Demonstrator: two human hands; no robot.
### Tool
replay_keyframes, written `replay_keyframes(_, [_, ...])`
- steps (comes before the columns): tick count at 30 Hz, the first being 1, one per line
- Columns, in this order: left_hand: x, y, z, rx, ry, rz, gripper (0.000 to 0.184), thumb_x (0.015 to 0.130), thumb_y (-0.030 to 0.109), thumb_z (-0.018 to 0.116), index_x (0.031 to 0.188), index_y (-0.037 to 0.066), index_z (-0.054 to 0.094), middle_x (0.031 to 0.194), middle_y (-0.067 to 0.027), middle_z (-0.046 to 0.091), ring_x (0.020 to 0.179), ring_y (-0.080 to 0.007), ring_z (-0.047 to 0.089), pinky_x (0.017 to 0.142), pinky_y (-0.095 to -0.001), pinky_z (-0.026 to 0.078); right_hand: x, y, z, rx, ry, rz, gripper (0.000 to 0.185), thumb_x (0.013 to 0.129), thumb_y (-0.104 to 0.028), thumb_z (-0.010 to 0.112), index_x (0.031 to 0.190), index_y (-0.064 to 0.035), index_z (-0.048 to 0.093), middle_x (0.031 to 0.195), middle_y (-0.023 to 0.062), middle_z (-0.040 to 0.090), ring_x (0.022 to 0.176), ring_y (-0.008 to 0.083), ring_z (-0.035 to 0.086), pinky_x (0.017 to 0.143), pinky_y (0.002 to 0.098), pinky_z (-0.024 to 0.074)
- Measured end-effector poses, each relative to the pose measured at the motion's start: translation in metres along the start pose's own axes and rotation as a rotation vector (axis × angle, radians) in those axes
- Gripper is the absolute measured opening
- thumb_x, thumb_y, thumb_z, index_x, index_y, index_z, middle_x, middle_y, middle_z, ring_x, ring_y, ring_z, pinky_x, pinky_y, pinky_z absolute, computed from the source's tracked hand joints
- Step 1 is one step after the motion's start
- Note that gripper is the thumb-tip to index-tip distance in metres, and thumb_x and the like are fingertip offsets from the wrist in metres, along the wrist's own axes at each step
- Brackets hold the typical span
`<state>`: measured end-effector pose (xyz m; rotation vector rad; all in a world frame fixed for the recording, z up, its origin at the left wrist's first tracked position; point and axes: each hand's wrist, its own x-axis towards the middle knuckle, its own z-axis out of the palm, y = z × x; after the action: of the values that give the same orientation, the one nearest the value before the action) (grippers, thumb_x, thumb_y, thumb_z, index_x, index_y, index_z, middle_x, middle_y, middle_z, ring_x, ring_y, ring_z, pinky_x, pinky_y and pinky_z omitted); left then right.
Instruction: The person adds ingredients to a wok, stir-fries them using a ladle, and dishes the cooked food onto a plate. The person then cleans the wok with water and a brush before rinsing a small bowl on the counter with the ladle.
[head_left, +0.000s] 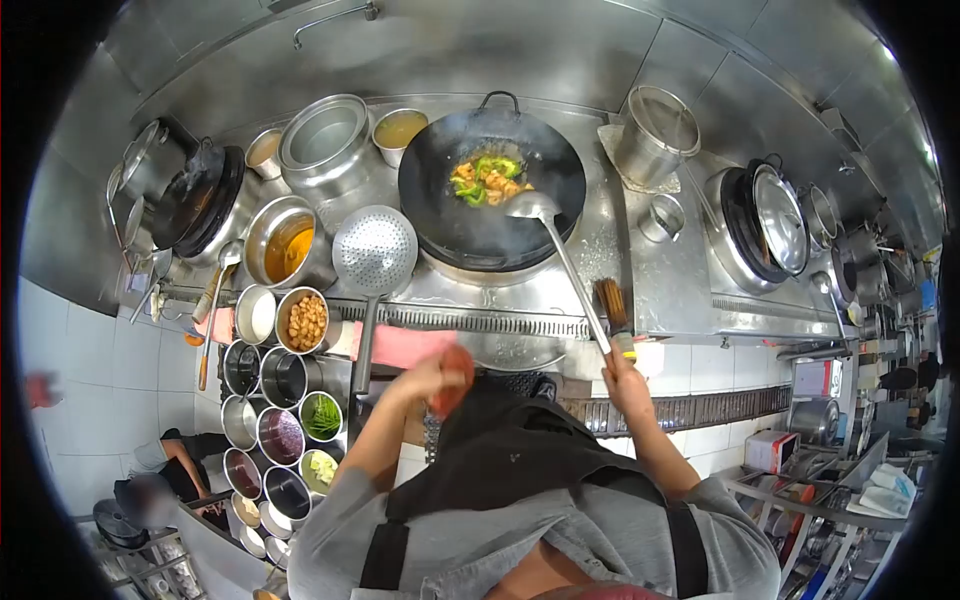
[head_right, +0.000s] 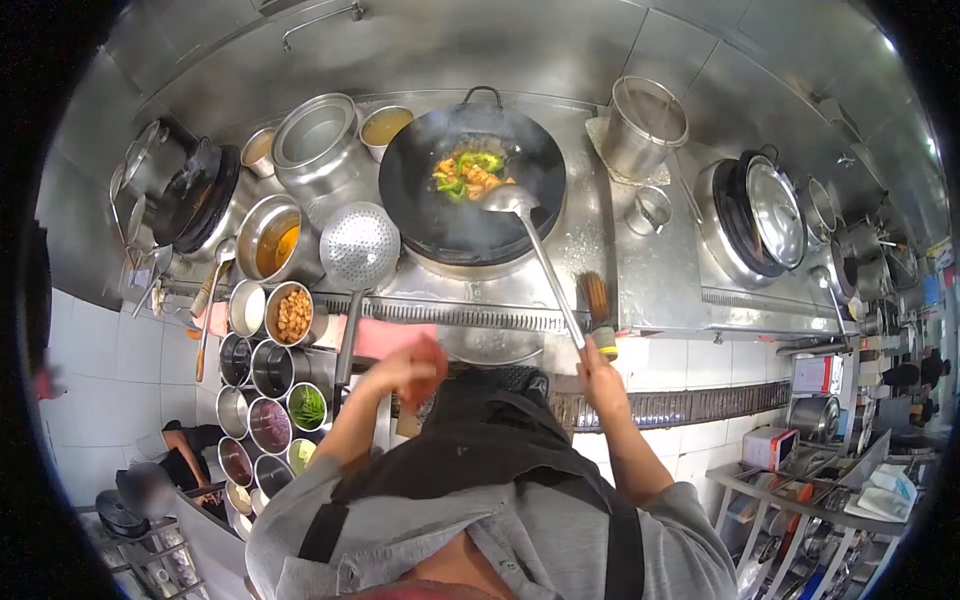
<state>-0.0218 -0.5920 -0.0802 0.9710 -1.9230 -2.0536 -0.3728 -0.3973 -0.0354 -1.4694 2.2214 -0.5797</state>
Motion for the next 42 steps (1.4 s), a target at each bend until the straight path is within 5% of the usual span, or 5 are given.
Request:
replay_keyframes(6, [0.046, -0.02, 0.102, 0.884, -0.255, -0.391, 0.054, 0.074, 0.014, 0.062, 0.126, 0.005, 0.048, 0.103, -0.0193, 0.065, 0.094, -0.0316, 0.065, 0.078, -0.041, 0.052, 0.009, 0.011, -0.005, -0.042, -0.158, -0.011, 0.065, 0.082, -0.014, 0.062, 0.139, -0.0048, 0.033, 0.108, 0.0309, 0.057, 0.094, 0.0462, 0.058, 0.081, 0.0484, 0.0475])
replay_keyframes(15, [0.169, -0.141, 0.234, 0.81, -0.135, -0.206, 0.045, 0.088, 0.032, 0.052, 0.127, 0.012, 0.048, 0.119, -0.0174, 0.059, 0.109, -0.0314, 0.058, 0.091, -0.043, 0.046, 0.034, 0.02, -0.053, -0.021, -0.294, -0.103, 0.062, 0.08, -0.012, 0.065, 0.135, 0.0006, 0.038, 0.095, 0.027, 0.06, 0.087, 0.0434, 0.061, 0.075, 0.0457, 0.0487])
replay_keyframes(29, [0.201, -0.163, 0.276, 0.736, -0.115, -0.6, 0.039, 0.092, 0.027, 0.044, 0.123, 0.009, 0.059, 0.128, -0.0139, 0.057, 0.115, -0.0261, 0.057, 0.092, -0.0406, 0.048, 0.069, 0.053, -0.092, -0.094, -0.196, -0.167, 0.057, 0.075, 0.002, 0.058, 0.131, 0.0001, 0.045, 0.097, 0.0229, 0.06, 0.084, 0.04, 0.061, 0.073, 0.0427, 0.0505])
replay_keyframes(34, [0.216, -0.173, 0.283, 0.728, -0.042, -0.738, 0.04, 0.092, 0.022, 0.041, 0.127, 0.011, 0.057, 0.133, -0.0093, 0.054, 0.117, -0.0237, 0.056, 0.092, -0.0396, 0.048, 0.072, 0.067, -0.095, 0.289, -0.143, -0.066, 0.053, 0.081, 0.0, 0.058, 0.133, 0.0006, 0.047, 0.075, 0.0113, 0.062, 0.062, 0.0135, 0.056, 0.06, 0.0284, 0.0465])
replay_keyframes(42, [0.156, -0.123, 0.222, 0.792, -0.196, -0.414, 0.047, 0.082, 0.021, 0.058, 0.127, 0.006, 0.053, 0.12, -0.0175, 0.06, 0.11, -0.0312, 0.059, 0.088, -0.0425, 0.049, 0.079, 0.041, -0.111, 0.161, -0.162, -0.049, 0.051, 0.087, -0.007, 0.06, 0.136, -0.0024, 0.045, 0.07, 0.0057, 0.058, 0.056, 0.0089, 0.051, 0.052, 0.0242, 0.044])
